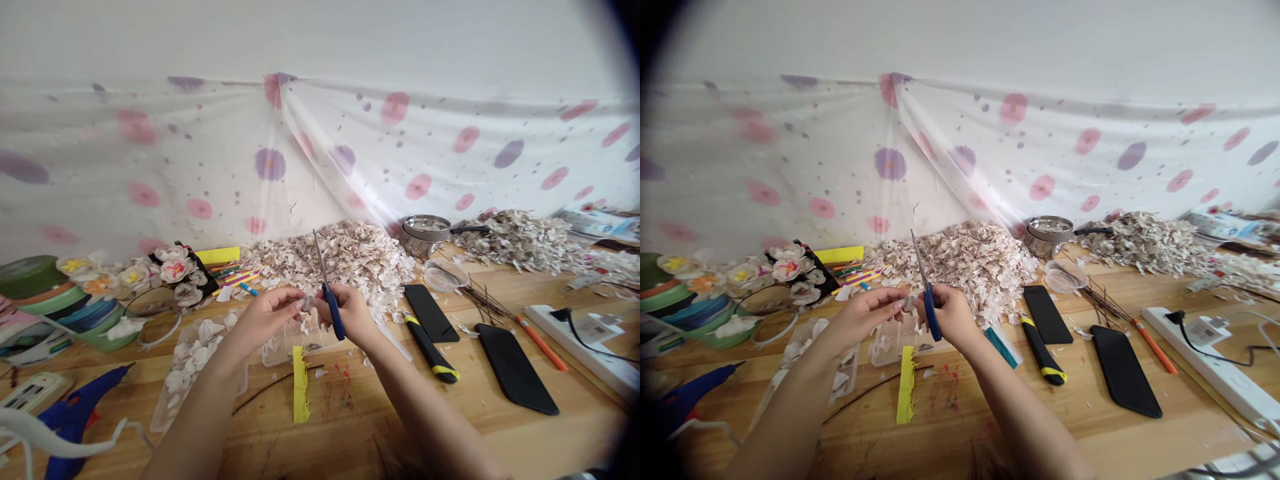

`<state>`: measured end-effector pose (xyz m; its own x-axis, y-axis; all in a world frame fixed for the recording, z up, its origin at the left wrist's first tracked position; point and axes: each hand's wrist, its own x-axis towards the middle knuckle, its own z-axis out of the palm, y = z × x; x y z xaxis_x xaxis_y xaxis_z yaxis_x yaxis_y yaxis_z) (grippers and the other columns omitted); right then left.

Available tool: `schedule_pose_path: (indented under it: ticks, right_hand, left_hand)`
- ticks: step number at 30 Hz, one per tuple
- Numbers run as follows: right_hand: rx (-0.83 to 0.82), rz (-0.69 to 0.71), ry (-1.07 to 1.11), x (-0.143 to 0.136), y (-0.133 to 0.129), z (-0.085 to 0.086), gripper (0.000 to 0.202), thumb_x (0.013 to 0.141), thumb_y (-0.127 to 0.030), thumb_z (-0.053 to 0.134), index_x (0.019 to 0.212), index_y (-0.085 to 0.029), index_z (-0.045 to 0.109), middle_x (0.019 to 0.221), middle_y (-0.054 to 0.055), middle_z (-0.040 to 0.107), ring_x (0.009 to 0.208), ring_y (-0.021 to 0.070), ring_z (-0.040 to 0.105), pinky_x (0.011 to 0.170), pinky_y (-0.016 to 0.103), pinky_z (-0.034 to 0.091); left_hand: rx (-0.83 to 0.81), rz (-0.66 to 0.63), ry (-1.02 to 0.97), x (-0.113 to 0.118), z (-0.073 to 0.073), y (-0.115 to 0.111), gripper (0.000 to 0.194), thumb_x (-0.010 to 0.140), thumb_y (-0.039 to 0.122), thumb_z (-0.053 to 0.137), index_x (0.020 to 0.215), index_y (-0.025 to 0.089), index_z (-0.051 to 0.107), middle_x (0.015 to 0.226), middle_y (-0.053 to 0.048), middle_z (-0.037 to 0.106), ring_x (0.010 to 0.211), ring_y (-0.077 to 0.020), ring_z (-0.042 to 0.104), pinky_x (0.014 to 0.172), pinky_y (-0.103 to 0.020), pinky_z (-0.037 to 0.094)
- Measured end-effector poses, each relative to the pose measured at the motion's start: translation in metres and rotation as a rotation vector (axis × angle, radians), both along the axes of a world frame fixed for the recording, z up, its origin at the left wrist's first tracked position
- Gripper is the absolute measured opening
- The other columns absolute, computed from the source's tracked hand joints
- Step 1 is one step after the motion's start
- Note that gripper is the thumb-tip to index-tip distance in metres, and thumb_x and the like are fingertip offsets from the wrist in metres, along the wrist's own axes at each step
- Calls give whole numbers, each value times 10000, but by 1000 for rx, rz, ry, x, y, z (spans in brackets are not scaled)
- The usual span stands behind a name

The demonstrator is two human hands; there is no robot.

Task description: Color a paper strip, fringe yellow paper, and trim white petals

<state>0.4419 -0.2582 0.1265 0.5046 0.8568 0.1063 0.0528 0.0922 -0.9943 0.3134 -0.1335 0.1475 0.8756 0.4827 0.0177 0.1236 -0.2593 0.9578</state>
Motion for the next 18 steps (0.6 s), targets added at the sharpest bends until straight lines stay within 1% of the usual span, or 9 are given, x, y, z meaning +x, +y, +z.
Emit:
schedule_pose_path:
  ticks: [6, 13, 18]
  right_hand:
    - [15, -48, -125, 1, 2, -10, 156, 755, -299, 651, 681, -183, 578, 553, -35, 554, 473, 101, 510, 452, 197, 392]
    - [26, -61, -155, -1, -2, -4, 149, 759, -283, 645, 680, -185, 566, 572, -27, 570, 489, 103, 511, 470, 202, 399]
    - [28, -23, -80, -3, -3, 0, 161, 747, -308, 662, 691, -185, 574, 544, -31, 569, 457, 101, 502, 434, 198, 386]
  left_hand:
    - [48, 31, 18, 0, 0, -3, 344, 709, 426, 609, 940, 172, 614, 879, -40, 710, 764, -183, 660, 714, -298, 529]
    - [35, 39, 11, 4, -4, -5, 378, 698, 486, 641, 907, 174, 593, 823, -37, 689, 763, -194, 652, 700, -312, 519]
    - [-5, 15, 19, 6, -5, -5, 417, 698, 512, 632, 921, 160, 613, 829, -58, 703, 725, -191, 646, 626, -293, 498]
